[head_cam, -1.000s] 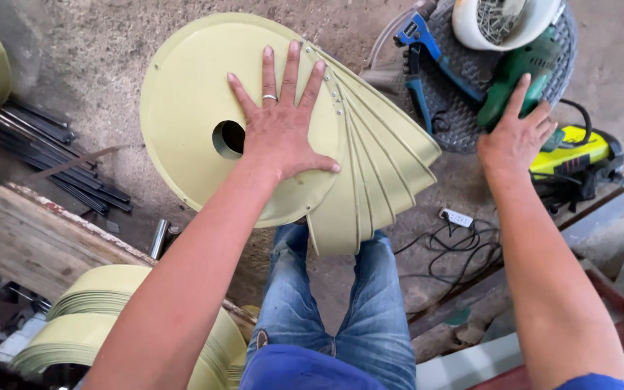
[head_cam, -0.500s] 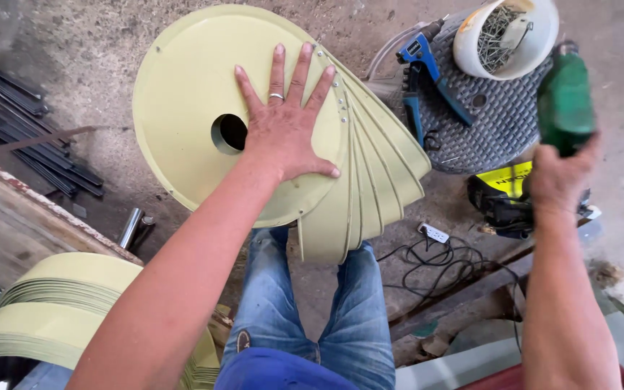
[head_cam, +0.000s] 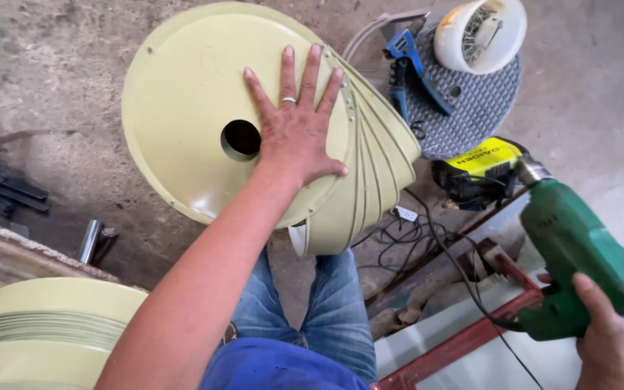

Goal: The person sits on the workshop floor assembling a fan impeller, aligning curved metal blades around a circular hub plate and fastening them with a drill and a rivet tool, pressing each blade into place by hand before fastening.

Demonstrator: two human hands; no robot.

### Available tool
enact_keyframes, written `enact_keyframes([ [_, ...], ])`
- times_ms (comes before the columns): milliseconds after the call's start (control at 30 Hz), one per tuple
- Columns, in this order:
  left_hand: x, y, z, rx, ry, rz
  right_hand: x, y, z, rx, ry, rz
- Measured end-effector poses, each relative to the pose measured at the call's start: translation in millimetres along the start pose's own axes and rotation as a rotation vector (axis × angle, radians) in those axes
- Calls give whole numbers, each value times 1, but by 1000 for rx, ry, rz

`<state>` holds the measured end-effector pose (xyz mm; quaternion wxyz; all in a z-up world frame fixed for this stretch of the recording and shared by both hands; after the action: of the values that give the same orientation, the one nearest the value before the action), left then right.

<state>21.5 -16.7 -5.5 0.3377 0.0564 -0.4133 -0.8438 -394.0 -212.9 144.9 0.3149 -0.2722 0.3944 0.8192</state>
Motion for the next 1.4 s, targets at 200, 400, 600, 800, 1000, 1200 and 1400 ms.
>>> enact_keyframes([
  [200,-1,3,2,43,-7,55,-37,-25,33,-131,120,215],
  [400,-2,3,2,48,-20,66,-87,-77,40,-293,137,573],
  [600,-3,3,2,69,-30,48,-124,-126,45,-302,171,773],
  [800,-3,0,1,96,-39,42,-130,-151,40,-310,59,937],
  [1000,-3,3,3,116,-34,81,-117,-149,40,-392,152,848],
  [1200,-2,12,5,41,3,122,-110,-145,43,-343,128,715],
  [1400,-6,-3,-5,214,90,46,-48,-106,48,-275,97,488],
])
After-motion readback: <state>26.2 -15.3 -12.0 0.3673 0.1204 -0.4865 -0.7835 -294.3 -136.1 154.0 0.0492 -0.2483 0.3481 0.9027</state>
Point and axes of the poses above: each hand's wrist, its own z-axis away from the middle knuckle, its own y-axis out of the back of the hand, x = y × z, the point moved 10 cm from there along -z, towards the middle knuckle, and after that the axes turned 3 degrees about -z, right-handed, at the moved point
